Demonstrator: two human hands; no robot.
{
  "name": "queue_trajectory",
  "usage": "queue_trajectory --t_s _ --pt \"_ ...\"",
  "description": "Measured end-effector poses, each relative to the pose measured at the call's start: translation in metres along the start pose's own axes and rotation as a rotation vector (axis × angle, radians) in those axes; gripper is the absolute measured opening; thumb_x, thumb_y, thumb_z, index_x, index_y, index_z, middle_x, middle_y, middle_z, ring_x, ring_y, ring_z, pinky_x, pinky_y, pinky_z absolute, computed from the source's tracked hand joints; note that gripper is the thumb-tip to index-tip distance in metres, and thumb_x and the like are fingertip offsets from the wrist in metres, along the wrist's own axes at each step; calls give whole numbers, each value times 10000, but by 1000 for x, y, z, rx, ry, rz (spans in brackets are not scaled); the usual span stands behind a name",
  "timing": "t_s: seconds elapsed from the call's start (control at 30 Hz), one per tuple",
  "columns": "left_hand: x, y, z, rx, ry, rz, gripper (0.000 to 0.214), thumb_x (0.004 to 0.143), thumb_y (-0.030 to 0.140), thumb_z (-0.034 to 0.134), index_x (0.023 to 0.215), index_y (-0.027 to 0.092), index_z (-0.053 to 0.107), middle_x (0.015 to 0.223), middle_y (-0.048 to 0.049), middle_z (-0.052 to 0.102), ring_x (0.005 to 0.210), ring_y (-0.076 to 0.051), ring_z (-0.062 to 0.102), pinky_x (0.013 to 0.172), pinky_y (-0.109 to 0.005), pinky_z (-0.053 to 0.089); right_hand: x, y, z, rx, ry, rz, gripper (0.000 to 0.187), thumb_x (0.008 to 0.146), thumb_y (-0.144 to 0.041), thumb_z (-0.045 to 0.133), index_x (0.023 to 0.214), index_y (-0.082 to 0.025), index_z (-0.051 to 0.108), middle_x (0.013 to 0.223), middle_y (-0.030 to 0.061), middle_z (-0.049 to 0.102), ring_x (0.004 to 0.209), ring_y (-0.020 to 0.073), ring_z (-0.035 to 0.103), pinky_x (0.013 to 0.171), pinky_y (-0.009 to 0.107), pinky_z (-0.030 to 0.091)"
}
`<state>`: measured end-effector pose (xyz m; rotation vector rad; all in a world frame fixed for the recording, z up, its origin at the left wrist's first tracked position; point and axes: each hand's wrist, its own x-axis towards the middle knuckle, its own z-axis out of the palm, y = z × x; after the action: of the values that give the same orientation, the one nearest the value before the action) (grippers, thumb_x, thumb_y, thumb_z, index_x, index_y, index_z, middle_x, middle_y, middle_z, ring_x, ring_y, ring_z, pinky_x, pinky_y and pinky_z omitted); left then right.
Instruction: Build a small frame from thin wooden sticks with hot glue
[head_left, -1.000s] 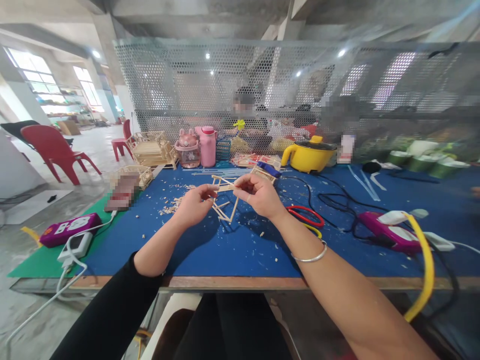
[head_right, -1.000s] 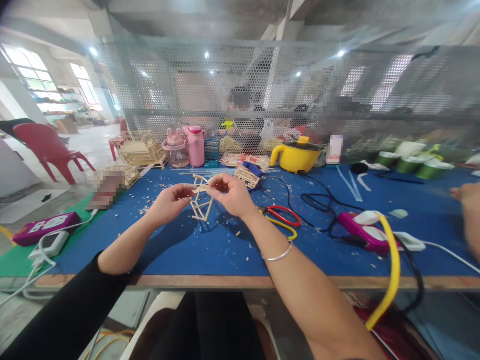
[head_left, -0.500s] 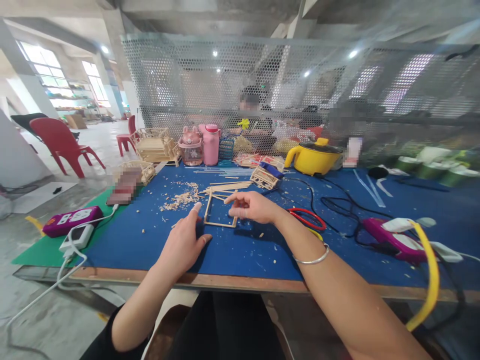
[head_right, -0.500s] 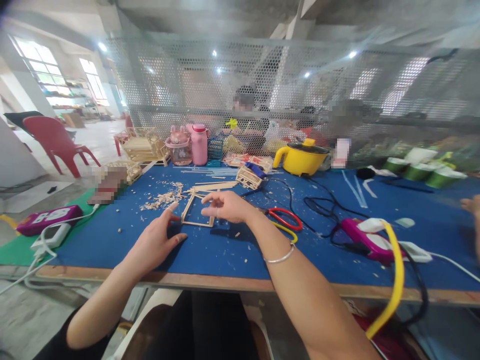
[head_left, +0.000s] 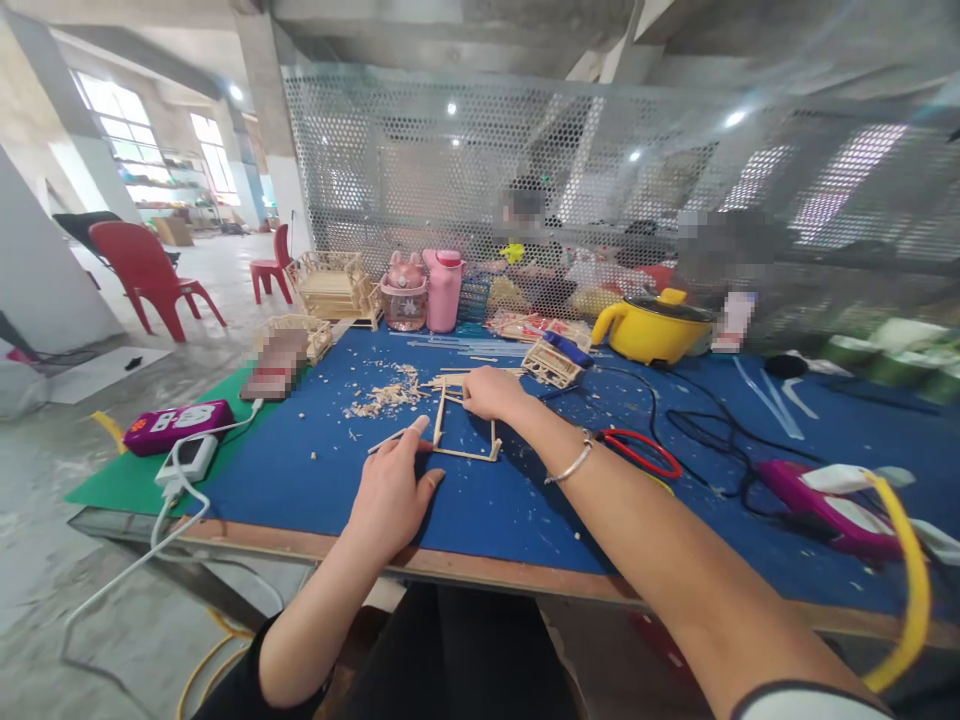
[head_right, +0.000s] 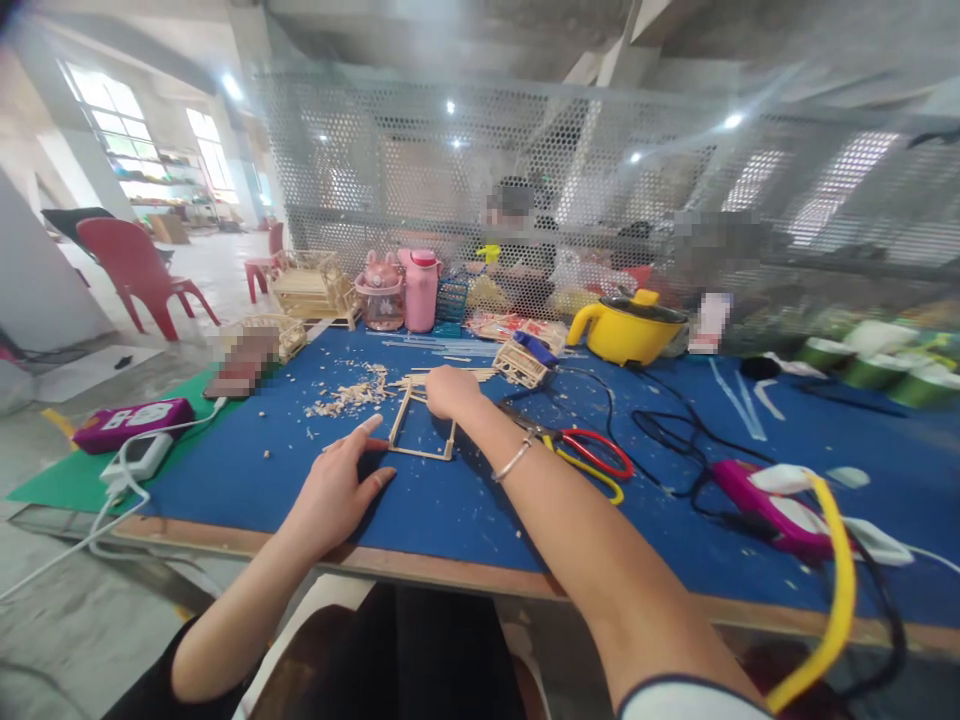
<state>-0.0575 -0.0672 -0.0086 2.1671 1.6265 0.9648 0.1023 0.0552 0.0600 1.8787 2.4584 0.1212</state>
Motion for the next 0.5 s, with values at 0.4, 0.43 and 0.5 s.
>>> queue_trajectory --t_s 0.4,0.43,0.5 --pt "13 18 -4 119 -29 -90 575 793 205 571 1334 186 374 1037 -63 692 1014 -265 602 875 -377 436 -63 33 12 988 -93 -159 221 690 -357 644 728 -139 654 604 0 623 533 101 517 519 224 398" --pt "14 22 -4 144 -32 -101 575 792 194 567 1334 179 374 1013 -63 697 987 -263 616 851 -371 444 -65 32 14 1000 -97 -160 220 680 -356 654 713 -138 652 590 -4 614 528 99 513 515 222 394" --pt "15 29 -3 192 -25 -129 568 800 183 547 1339 165 369 974 -69 704 948 -265 634 809 -368 454 -68 31 14 1009 -129 -169 218 681 -355 656 696 -137 647 575 -8 604 518 93 506 506 219 385"
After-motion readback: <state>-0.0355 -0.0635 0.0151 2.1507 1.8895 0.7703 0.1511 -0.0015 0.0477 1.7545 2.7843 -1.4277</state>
